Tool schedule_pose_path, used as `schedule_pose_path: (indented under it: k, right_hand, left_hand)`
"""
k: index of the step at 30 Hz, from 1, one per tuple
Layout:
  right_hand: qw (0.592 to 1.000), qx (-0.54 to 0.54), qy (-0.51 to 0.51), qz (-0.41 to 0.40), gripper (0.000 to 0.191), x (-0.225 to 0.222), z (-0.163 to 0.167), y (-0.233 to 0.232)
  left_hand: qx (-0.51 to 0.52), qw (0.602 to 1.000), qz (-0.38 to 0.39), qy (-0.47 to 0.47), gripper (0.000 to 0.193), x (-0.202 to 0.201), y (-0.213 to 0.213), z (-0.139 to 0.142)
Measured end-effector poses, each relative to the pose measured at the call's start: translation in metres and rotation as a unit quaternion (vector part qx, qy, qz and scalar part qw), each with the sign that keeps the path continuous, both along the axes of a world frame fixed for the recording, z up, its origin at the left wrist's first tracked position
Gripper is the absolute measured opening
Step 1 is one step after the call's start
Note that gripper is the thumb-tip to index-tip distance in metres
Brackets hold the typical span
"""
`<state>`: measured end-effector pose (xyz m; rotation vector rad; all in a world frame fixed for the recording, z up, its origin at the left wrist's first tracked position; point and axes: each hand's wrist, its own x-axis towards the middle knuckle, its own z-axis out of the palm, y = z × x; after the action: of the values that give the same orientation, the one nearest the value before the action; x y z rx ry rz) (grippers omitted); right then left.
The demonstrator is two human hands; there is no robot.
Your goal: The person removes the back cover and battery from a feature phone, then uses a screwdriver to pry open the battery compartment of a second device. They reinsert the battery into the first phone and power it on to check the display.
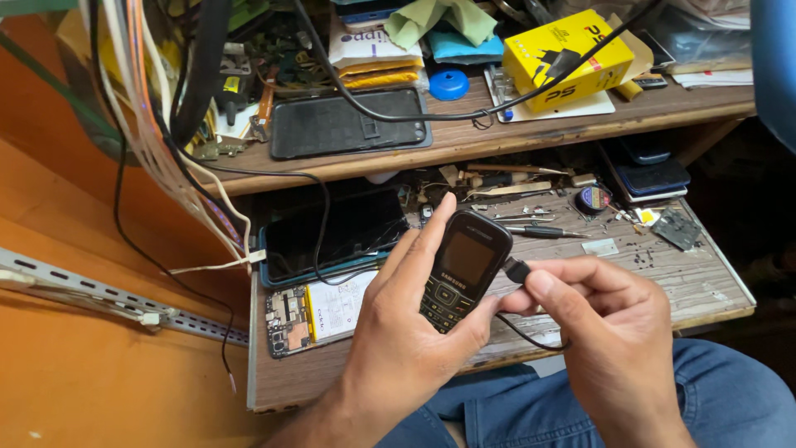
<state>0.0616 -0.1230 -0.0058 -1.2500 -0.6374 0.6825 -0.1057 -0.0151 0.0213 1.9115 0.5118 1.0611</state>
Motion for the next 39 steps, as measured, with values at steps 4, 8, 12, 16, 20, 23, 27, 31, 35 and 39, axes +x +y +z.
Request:
schedule_pose_path:
  k: [4, 8, 12, 16, 20, 23, 27, 31, 35, 39]
  right_hand:
    - [1.0, 0.01, -0.023, 0.001, 0.018, -0.004, 0.006, 0.001]
    - [1.0, 0.012, -0.023, 0.001, 0.017, -0.005, 0.009, 0.001]
    - [0.999, -0.014, -0.03, 0.007, 0.018, -0.006, 0.012, 0.0]
    - [0.999, -0.033, -0.016, 0.013, 0.02, -0.007, 0.017, 0.001]
    - [0.998, -0.055, -0.022, 0.009, 0.02, -0.008, 0.024, 0.0]
    - [0.996, -0.086, -0.031, 0.001, 0.019, -0.01, 0.028, -0.002]
    - [0.996, -0.085, -0.027, 0.003, 0.019, -0.01, 0.026, -0.003]
    - [0.997, -0.071, -0.035, 0.01, 0.02, -0.008, 0.019, -0.003]
    - [0.995, -0.088, -0.038, 0.015, 0.019, -0.002, 0.015, 0.005]
    - [0.992, -0.089, -0.078, 0.047, 0.019, 0.012, 0.02, 0.026]
  left_hand:
    - [-0.037, 0.999, -0.02, 0.0, 0.083, 0.0, 0.001, 0.0]
    - [-0.031, 0.999, -0.025, -0.003, 0.084, 0.0, 0.003, 0.001]
    - [-0.06, 0.998, -0.018, 0.023, 0.084, -0.001, 0.002, 0.002]
    - [-0.014, 1.0, -0.01, 0.019, 0.085, -0.001, 0.001, 0.002]
    - [0.035, 0.999, -0.015, 0.015, 0.085, -0.002, 0.0, 0.004]
    - [0.035, 0.999, -0.005, 0.041, 0.084, -0.002, -0.002, 0.005]
    - [0.079, 0.997, 0.0, 0.016, 0.079, -0.001, -0.006, 0.007]
    - [0.072, 0.997, 0.008, 0.033, 0.079, -0.001, -0.008, 0.007]
    - [0.037, 0.998, 0.007, 0.059, 0.084, -0.001, -0.003, 0.002]
    - [0.031, 0.999, -0.015, 0.003, 0.096, 0.007, 0.002, -0.01]
